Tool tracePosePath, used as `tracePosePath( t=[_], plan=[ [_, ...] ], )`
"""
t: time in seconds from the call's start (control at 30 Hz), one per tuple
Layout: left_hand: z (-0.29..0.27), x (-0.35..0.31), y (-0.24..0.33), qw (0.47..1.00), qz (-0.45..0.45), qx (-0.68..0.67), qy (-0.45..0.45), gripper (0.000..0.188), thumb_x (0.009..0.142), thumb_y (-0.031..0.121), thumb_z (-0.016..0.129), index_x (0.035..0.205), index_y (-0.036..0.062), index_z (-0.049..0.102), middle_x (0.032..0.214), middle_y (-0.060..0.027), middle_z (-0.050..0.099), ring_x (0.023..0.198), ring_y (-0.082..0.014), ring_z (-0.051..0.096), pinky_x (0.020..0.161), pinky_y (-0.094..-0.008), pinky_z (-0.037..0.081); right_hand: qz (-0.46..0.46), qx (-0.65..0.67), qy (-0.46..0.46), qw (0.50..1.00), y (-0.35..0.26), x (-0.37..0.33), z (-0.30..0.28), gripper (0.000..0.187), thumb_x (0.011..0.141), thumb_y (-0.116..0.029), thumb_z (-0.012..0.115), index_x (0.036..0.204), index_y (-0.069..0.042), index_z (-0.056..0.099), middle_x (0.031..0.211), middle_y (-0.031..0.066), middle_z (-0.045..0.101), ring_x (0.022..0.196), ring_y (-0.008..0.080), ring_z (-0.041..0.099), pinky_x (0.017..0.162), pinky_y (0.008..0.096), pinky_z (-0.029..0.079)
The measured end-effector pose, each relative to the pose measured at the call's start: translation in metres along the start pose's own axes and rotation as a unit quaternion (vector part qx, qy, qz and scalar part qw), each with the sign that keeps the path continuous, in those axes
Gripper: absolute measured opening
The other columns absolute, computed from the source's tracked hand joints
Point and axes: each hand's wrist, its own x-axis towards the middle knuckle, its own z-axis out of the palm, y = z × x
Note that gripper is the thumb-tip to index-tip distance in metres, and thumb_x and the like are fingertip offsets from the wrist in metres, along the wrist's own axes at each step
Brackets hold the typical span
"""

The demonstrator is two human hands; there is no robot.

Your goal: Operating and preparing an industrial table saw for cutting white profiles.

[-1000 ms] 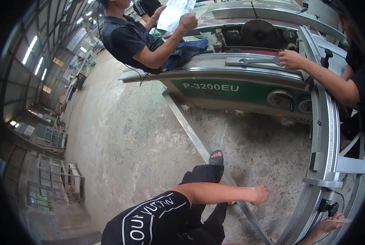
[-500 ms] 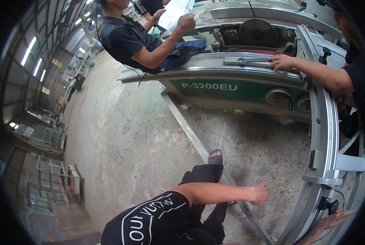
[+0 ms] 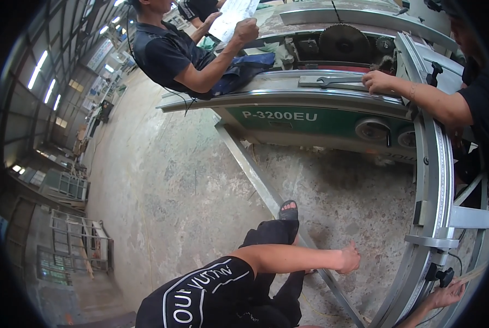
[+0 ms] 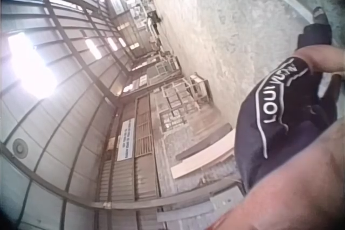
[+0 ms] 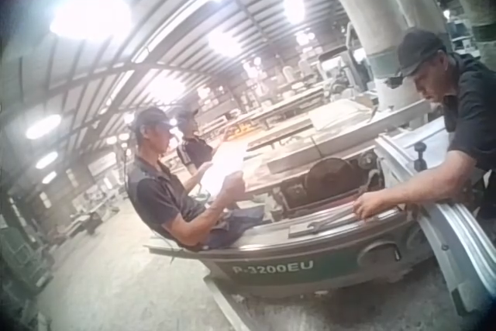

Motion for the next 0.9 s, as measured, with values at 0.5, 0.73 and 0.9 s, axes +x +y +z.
tracePosePath(
  t=[0.5, 0.73, 0.9],
  plan=[
    [-0.003, 0.000, 0.002, 1.000, 0.001, -0.004, 0.002, 0.025, 0.076, 0.021, 0.047, 0.094, 0.0132, 0.062, 0.104, -0.0131, 0.053, 0.105, -0.0292, 0.047, 0.092, -0.0570, 0.026, 0.016, 0.032, -0.043, 0.998, -0.006, -0.005, 0.001, 0.023, 0.090, -0.015, 0.044, 0.103, 0.002, 0.033, 0.105, 0.0252, 0.052, 0.096, 0.0248, 0.054, 0.080, 0.0300, 0.046],
    [-0.004, 0.000, 0.002, 1.000, 0.001, -0.004, 0.022, 0.023, 0.076, 0.021, 0.047, 0.092, 0.0131, 0.063, 0.101, -0.0121, 0.054, 0.103, -0.0286, 0.047, 0.092, -0.0557, 0.027, 0.025, 0.058, -0.111, 0.992, -0.010, -0.007, 0.002, 0.020, 0.091, -0.014, 0.042, 0.101, 0.002, 0.036, 0.105, 0.0225, 0.053, 0.096, 0.0208, 0.052, 0.082, 0.0282, 0.043],
    [-0.007, -0.001, 0.002, 1.000, -0.003, -0.001, 0.021, 0.023, 0.077, 0.021, 0.047, 0.092, 0.0139, 0.063, 0.100, -0.0111, 0.055, 0.103, -0.0277, 0.047, 0.091, -0.0533, 0.028, 0.016, 0.050, -0.119, 0.991, -0.003, -0.006, 0.002, 0.019, 0.090, -0.014, 0.042, 0.099, 0.002, 0.037, 0.101, 0.0190, 0.054, 0.089, 0.0182, 0.052, 0.079, 0.0278, 0.043]
  ],
)
